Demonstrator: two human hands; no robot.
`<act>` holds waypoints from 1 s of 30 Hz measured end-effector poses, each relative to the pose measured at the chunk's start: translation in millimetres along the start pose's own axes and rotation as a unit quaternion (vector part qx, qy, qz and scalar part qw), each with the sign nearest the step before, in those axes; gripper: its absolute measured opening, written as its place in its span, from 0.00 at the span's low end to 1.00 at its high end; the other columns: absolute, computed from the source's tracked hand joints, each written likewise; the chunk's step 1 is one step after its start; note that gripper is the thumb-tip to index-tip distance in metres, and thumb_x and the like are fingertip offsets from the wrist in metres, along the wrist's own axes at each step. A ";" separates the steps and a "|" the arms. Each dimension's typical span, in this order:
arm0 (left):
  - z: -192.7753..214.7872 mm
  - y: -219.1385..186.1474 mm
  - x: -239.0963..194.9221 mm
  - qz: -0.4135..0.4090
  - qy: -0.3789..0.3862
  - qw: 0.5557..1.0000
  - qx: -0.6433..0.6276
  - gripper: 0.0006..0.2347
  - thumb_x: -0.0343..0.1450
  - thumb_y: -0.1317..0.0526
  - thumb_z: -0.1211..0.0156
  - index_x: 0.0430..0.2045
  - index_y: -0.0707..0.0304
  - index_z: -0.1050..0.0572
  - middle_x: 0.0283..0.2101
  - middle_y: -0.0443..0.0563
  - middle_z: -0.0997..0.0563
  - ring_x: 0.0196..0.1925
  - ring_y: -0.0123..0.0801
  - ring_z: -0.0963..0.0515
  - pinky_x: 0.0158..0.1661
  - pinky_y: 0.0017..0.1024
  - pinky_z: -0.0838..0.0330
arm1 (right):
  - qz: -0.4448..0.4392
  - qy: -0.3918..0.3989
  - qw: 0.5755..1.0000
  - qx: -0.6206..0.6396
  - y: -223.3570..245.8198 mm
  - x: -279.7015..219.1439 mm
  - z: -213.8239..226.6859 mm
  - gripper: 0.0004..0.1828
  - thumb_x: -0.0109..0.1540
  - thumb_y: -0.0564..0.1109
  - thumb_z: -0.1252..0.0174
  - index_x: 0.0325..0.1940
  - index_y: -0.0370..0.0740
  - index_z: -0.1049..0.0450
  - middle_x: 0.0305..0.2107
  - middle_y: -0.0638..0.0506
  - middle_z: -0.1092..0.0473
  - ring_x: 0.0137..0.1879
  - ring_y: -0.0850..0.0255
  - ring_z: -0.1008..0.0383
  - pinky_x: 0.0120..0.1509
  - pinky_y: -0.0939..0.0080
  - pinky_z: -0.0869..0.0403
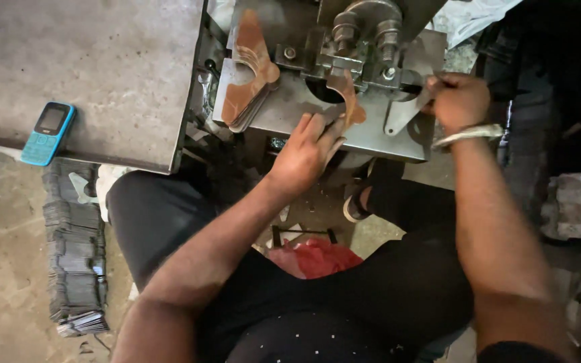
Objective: The recorder is operating a machine to press or punch small metal plates.
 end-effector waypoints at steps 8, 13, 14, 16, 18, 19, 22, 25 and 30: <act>-6.2 14.5 -8.3 0.067 -0.038 0.990 -0.121 0.18 0.72 0.63 0.36 0.56 0.72 0.25 0.49 0.60 0.26 0.50 0.50 0.28 0.55 0.39 0.29 | 0.223 -0.157 0.906 -0.325 89.0 -54.3 -5.7 0.10 0.60 0.47 0.27 0.45 0.46 0.16 0.42 0.38 0.26 0.47 0.40 0.24 0.48 0.46 0.25; 0.1 13.7 -10.3 0.065 -0.054 0.988 -0.129 0.17 0.72 0.62 0.35 0.53 0.73 0.26 0.53 0.60 0.25 0.50 0.49 0.27 0.55 0.39 0.29 | 0.266 -0.003 0.937 -0.225 127.1 -114.1 -35.5 0.12 0.66 0.42 0.33 0.54 0.44 0.19 0.54 0.46 0.27 0.62 0.48 0.24 0.66 0.50 0.25; -1.5 17.0 -11.3 0.074 -0.056 0.984 -0.154 0.17 0.72 0.62 0.35 0.54 0.70 0.25 0.51 0.59 0.25 0.51 0.49 0.27 0.56 0.40 0.29 | 0.340 0.035 0.911 -0.231 137.5 -130.1 -49.5 0.19 0.63 0.38 0.35 0.58 0.43 0.20 0.58 0.46 0.28 0.66 0.47 0.27 0.71 0.49 0.28; -1.5 20.1 -13.1 0.085 -0.058 0.979 -0.179 0.16 0.73 0.62 0.35 0.54 0.68 0.24 0.49 0.59 0.25 0.52 0.50 0.27 0.56 0.41 0.28 | 0.412 0.074 0.877 -0.236 148.3 -154.1 -69.0 0.25 0.60 0.35 0.36 0.63 0.43 0.22 0.63 0.45 0.30 0.71 0.45 0.30 0.76 0.47 0.31; 2.4 19.7 -14.8 0.081 -0.068 0.975 -0.198 0.16 0.72 0.61 0.36 0.54 0.65 0.25 0.50 0.59 0.25 0.54 0.52 0.27 0.56 0.42 0.29 | 0.419 0.144 0.865 -0.234 150.1 -169.4 -92.2 0.31 0.56 0.35 0.38 0.65 0.43 0.24 0.67 0.42 0.34 0.70 0.44 0.35 0.72 0.49 0.32; 4.9 18.3 -15.5 0.080 -0.069 0.974 -0.198 0.16 0.72 0.61 0.36 0.54 0.65 0.25 0.50 0.59 0.25 0.54 0.52 0.27 0.56 0.42 0.29 | 0.419 0.143 0.865 -0.235 149.6 -172.0 -94.4 0.31 0.56 0.35 0.38 0.65 0.43 0.24 0.67 0.42 0.34 0.70 0.44 0.35 0.72 0.49 0.32; 12.5 17.5 -15.2 0.080 -0.069 0.976 -0.190 0.17 0.72 0.60 0.36 0.55 0.67 0.25 0.50 0.62 0.25 0.55 0.53 0.27 0.56 0.43 0.29 | 0.464 0.127 0.837 -0.262 159.4 -186.0 -97.1 0.29 0.60 0.37 0.35 0.67 0.40 0.25 0.67 0.39 0.36 0.70 0.41 0.36 0.74 0.46 0.34; 37.7 17.1 -13.6 0.070 -0.061 0.981 -0.172 0.16 0.71 0.58 0.35 0.51 0.65 0.25 0.47 0.63 0.23 0.53 0.56 0.25 0.56 0.44 0.27 | 0.515 0.118 0.794 -0.300 177.9 -207.6 -90.7 0.24 0.60 0.39 0.34 0.61 0.41 0.23 0.63 0.42 0.30 0.68 0.44 0.33 0.72 0.46 0.35; 85.1 70.8 -20.5 0.264 -0.044 0.932 -0.244 0.18 0.72 0.56 0.37 0.54 0.66 0.25 0.42 0.65 0.20 0.44 0.56 0.20 0.46 0.48 0.25 | 0.230 0.216 0.920 -0.233 150.1 -196.2 -87.4 0.08 0.72 0.47 0.41 0.46 0.39 0.22 0.36 0.44 0.22 0.42 0.56 0.20 0.47 0.53 0.25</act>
Point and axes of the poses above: each hand's wrist, its own x-axis towards the middle knuckle, its own z-axis out of the back of the hand, y = z × x, the point moved 9 cm from there along x, towards the middle knuckle
